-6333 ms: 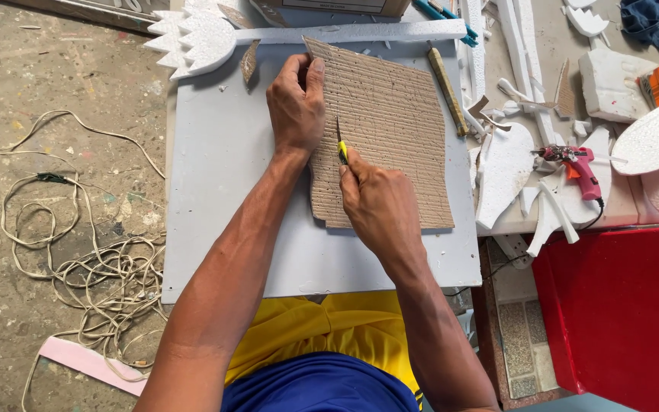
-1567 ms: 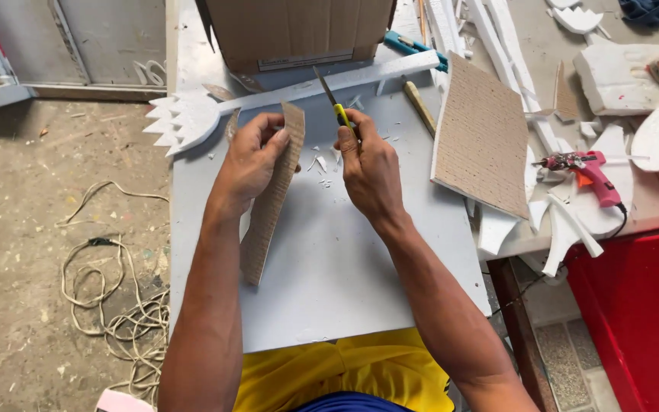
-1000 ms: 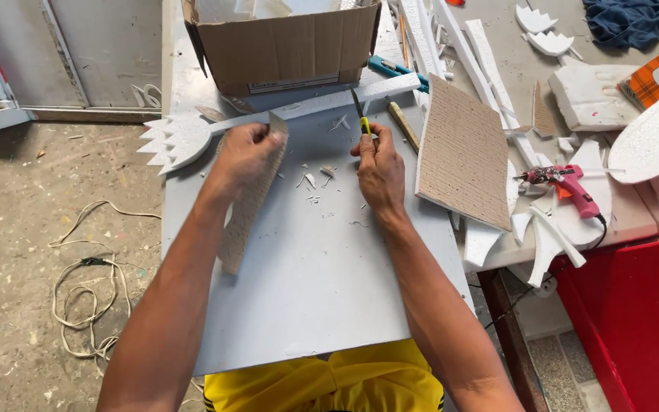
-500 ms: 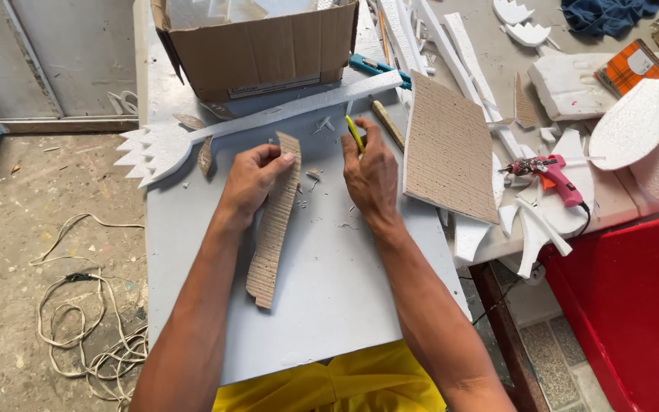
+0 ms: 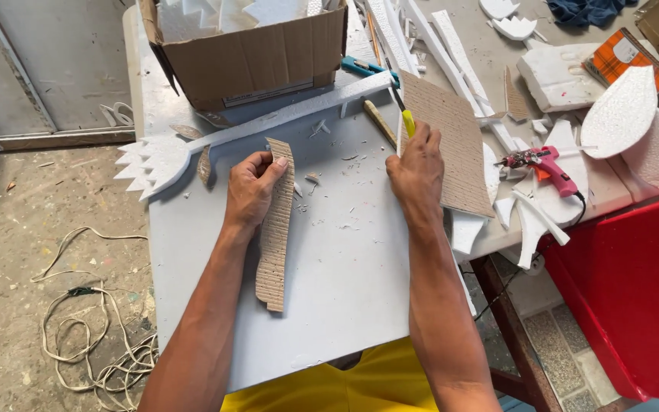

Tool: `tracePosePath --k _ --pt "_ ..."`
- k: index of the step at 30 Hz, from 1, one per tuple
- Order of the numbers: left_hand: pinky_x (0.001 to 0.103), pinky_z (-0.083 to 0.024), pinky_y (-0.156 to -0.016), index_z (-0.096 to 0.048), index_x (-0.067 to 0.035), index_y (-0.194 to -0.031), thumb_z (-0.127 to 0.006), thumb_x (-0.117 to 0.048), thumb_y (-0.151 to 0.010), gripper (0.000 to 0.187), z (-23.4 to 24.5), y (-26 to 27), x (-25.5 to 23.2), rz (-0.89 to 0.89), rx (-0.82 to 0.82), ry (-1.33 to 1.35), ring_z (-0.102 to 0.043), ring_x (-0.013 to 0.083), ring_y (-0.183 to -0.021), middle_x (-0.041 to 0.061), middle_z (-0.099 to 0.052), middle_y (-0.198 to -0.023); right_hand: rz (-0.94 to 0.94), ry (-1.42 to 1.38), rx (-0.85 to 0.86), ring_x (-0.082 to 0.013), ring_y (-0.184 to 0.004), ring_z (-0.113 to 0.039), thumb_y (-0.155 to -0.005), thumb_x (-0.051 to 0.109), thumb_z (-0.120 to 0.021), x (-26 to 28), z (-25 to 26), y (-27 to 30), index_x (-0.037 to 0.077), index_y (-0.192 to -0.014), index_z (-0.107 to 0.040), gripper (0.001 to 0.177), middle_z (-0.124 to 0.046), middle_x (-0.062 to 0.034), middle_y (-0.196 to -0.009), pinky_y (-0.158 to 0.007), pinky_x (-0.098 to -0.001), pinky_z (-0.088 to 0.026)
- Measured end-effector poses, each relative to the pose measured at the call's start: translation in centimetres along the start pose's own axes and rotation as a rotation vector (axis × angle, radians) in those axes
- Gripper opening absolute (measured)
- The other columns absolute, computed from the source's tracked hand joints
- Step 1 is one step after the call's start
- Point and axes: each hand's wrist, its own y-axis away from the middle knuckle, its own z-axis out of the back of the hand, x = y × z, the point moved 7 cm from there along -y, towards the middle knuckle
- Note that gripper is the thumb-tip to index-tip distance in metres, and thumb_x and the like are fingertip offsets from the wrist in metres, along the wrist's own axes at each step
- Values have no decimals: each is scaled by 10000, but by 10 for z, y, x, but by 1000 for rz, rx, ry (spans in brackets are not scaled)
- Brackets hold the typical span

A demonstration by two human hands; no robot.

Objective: The person is using a utility knife to cut and shape a piece of textured cardboard on a workbench after sorting through foam pieces.

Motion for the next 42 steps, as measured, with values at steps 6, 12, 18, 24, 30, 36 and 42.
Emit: tracePosePath --k 6,12,18,24,30,36,42 --pt "253 -504 -632 -753 -84 -948 -739 -258 -892 184 -1 -1 0 -10 1 44 -565 76 -695 23 -641 -702 153 229 -237 -366 -846 -700 -757 -10 -708 20 11 3 2 -1167 -627 418 -564 -180 -1001 -757 -461 -605" --pt "230 -498 -625 -752 -90 -944 -741 -264 -890 182 1 -4 7 -3 -8 46 -567 72 -697 15 -638 -702 446 129 -260 -365 -889 -676 -764 -70 -653 52 21 13 60 -1169 -693 428 -565 -122 -1034 -783 -480 -574" --pt "229 -500 -612 -752 -87 -934 -759 -264 -870 188 1 -4 6 0 -26 54 -577 75 -692 14 -638 -692 423 27 58 -401 -923 -649 -717 26 -652 27 8 6 175 -1151 -692 460 -590 -76 -1041 -822 -520 -530" --pt "240 -514 -582 -752 -93 -940 -759 -256 -876 176 1 -7 9 -31 -37 100 -584 86 -672 28 -647 -697 333 -69 230 -402 -929 -646 -691 -1 -607 28 27 10 147 -1165 -677 501 -602 -94 -1018 -816 -513 -507" --pt "252 -590 -536 -741 -104 -949 -741 -218 -880 132 7 -6 11 68 -16 312 -664 108 -602 52 -674 -686 355 126 144 -418 -830 -662 -703 -65 -580 91 44 38 19 -1159 -646 468 -588 -173 -980 -746 -514 -529" --pt "351 -631 -450 -677 -70 -953 -705 -199 -902 141 56 -30 27 43 -116 566 -736 229 -588 166 -715 -759 268 -13 353 -512 -818 -636 -756 -66 -581 132 47 94 -66 -1209 -563 453 -556 -253 -1016 -768 -613 -516" --pt "294 -643 -483 -647 -80 -943 -693 -247 -906 178 94 -33 22 -4 -209 585 -735 178 -604 120 -711 -763 142 -573 655 -183 -750 -536 -760 198 -771 139 0 131 66 -1178 -648 455 -562 -71 -912 -701 -363 -511"
